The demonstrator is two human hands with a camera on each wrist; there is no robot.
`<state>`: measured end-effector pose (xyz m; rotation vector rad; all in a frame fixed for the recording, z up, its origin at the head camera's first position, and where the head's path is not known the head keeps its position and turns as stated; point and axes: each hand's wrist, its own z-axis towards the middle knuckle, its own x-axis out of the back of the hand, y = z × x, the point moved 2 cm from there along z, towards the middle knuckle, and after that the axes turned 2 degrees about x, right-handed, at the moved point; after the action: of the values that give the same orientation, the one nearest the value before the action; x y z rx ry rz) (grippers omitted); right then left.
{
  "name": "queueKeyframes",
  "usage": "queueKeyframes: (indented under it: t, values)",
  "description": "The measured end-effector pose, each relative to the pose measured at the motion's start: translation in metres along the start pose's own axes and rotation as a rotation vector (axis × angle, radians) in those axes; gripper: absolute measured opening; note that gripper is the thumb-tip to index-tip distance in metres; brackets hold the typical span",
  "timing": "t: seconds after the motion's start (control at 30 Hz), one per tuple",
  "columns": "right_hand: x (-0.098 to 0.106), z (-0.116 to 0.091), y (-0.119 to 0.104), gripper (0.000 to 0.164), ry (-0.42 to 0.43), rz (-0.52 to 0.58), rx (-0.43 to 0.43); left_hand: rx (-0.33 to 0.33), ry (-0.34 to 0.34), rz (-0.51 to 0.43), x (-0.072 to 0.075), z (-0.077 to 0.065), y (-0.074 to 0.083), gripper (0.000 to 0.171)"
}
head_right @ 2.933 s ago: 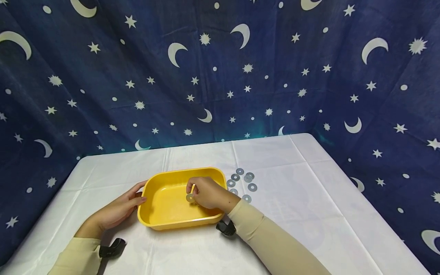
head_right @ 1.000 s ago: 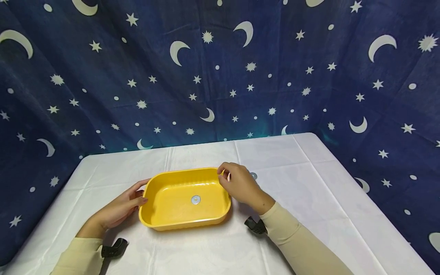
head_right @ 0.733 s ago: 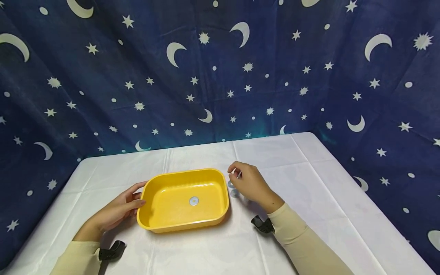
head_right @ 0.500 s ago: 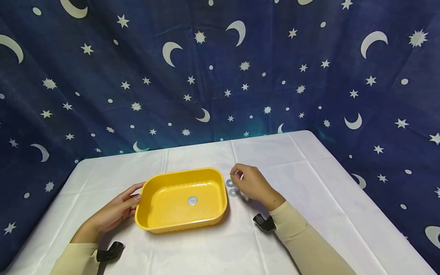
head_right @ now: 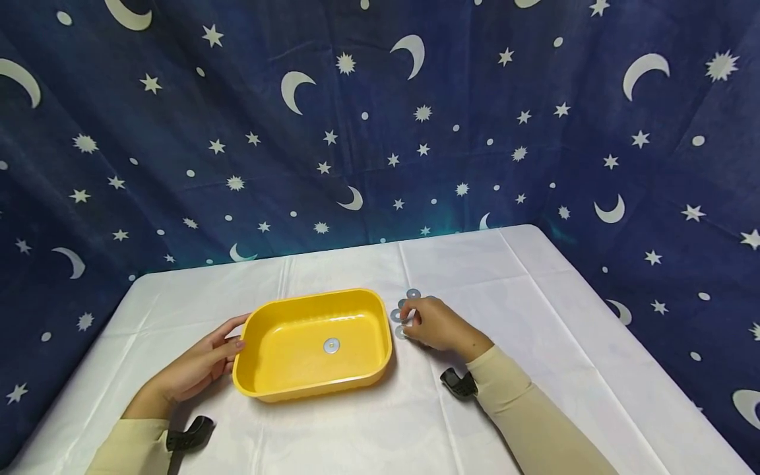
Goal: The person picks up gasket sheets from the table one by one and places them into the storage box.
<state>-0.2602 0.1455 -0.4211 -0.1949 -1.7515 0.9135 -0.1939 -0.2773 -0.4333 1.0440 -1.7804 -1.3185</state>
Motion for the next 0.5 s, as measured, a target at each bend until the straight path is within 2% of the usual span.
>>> queueKeyframes:
  t: [0.17, 0.37, 0.5]
  values:
    - [-0.0056, 0.0007, 0.0003, 0.017, -0.023, -0.035, 0.006, 0.004, -0.001, -0.011, 0.0005, -0.0014, -0.0021, 0.059]
    - [-0.008, 0.001, -0.0019, 0.017, -0.007, -0.108, 0.034, 0.017, 0.012, 0.0, 0.0014, -0.001, -0.002, 0.059]
    - [-0.0086, 0.0012, -0.004, 0.017, -0.016, -0.145, 0.048, 0.016, -0.005, 0.007, 0.0019, -0.0001, -0.0012, 0.06]
